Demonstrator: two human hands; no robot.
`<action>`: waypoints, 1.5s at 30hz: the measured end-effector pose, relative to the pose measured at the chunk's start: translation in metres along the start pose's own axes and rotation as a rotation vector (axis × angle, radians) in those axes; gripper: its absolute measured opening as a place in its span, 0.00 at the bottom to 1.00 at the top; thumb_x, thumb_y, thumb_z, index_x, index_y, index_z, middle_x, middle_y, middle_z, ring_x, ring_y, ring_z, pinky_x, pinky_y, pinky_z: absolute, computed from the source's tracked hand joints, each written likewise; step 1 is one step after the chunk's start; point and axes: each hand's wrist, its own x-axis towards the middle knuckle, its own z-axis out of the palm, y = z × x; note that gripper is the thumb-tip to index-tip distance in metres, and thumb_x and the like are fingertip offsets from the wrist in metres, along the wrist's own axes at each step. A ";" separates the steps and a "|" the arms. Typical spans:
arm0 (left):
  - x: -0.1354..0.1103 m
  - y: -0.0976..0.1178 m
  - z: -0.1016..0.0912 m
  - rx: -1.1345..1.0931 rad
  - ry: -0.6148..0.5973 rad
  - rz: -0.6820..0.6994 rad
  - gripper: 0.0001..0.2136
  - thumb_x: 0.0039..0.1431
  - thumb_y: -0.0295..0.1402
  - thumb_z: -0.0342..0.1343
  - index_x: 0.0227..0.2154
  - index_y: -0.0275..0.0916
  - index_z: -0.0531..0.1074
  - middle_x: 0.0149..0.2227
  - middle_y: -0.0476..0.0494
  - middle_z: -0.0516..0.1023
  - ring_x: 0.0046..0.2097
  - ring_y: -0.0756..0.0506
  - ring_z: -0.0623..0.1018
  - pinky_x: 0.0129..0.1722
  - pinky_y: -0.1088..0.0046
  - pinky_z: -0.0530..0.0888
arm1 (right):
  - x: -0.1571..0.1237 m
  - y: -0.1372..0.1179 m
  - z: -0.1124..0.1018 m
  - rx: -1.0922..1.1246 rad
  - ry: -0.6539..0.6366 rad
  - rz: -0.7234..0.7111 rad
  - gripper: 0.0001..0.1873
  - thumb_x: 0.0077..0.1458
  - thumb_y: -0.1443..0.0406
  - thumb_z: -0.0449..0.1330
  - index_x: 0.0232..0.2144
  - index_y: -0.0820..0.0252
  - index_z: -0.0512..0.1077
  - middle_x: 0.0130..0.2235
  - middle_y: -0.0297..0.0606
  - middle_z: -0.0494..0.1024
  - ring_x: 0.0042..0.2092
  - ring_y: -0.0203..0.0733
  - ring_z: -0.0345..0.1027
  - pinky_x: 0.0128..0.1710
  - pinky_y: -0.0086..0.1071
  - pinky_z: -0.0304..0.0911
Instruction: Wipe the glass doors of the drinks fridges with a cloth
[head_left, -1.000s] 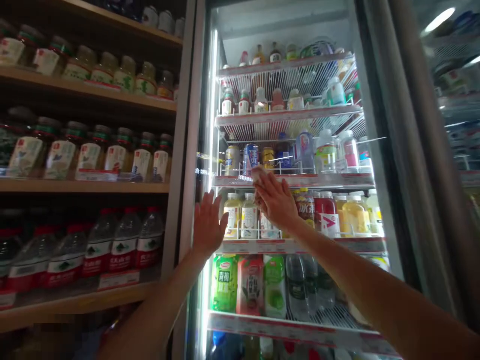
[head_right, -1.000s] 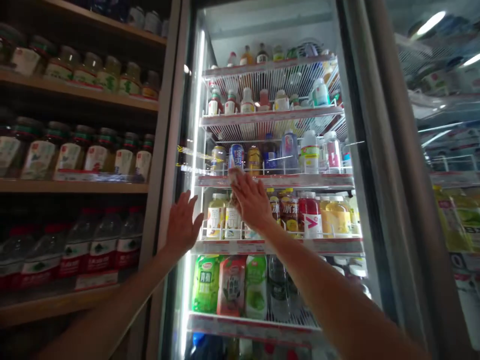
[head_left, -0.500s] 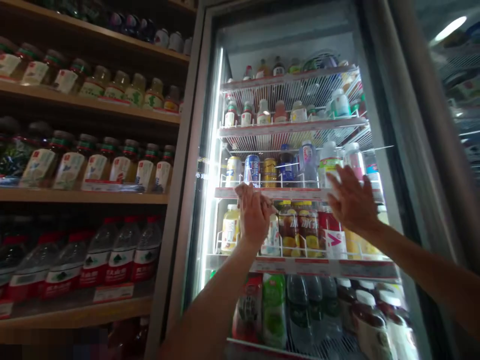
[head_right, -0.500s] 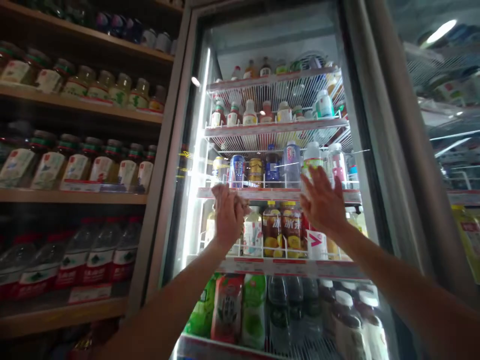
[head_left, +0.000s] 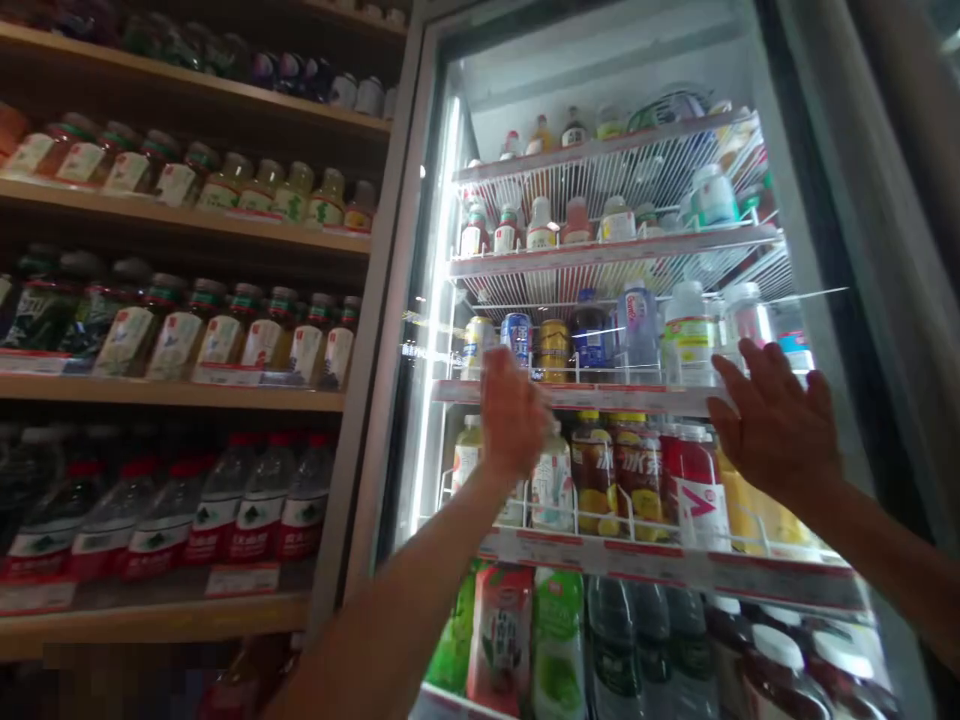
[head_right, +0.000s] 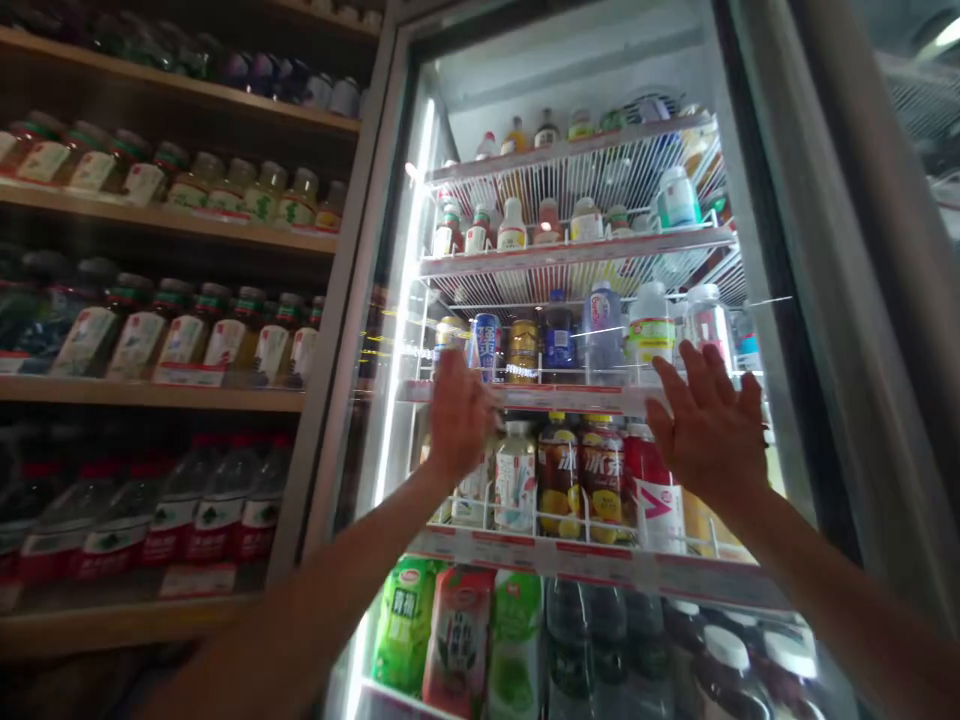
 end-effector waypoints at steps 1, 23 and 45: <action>-0.005 0.021 0.016 -0.007 -0.018 0.092 0.18 0.60 0.33 0.43 0.53 0.36 0.61 0.64 0.36 0.54 0.67 0.39 0.46 0.63 0.51 0.57 | 0.000 0.002 0.001 0.007 0.006 -0.009 0.26 0.61 0.56 0.40 0.55 0.60 0.64 0.61 0.50 0.62 0.63 0.52 0.50 0.57 0.52 0.49; -0.056 -0.046 -0.033 0.198 -0.070 0.098 0.25 0.59 0.33 0.44 0.60 0.37 0.51 0.64 0.34 0.53 0.67 0.40 0.46 0.62 0.52 0.56 | -0.003 0.005 -0.003 0.015 -0.029 0.012 0.26 0.61 0.57 0.40 0.55 0.62 0.65 0.61 0.48 0.62 0.64 0.49 0.50 0.59 0.47 0.47; 0.011 0.006 0.029 0.047 -0.064 0.217 0.24 0.61 0.41 0.42 0.59 0.38 0.54 0.65 0.37 0.53 0.67 0.40 0.45 0.63 0.54 0.54 | -0.005 0.001 -0.003 0.033 -0.006 0.036 0.27 0.61 0.58 0.40 0.57 0.61 0.62 0.60 0.48 0.62 0.63 0.49 0.53 0.60 0.48 0.46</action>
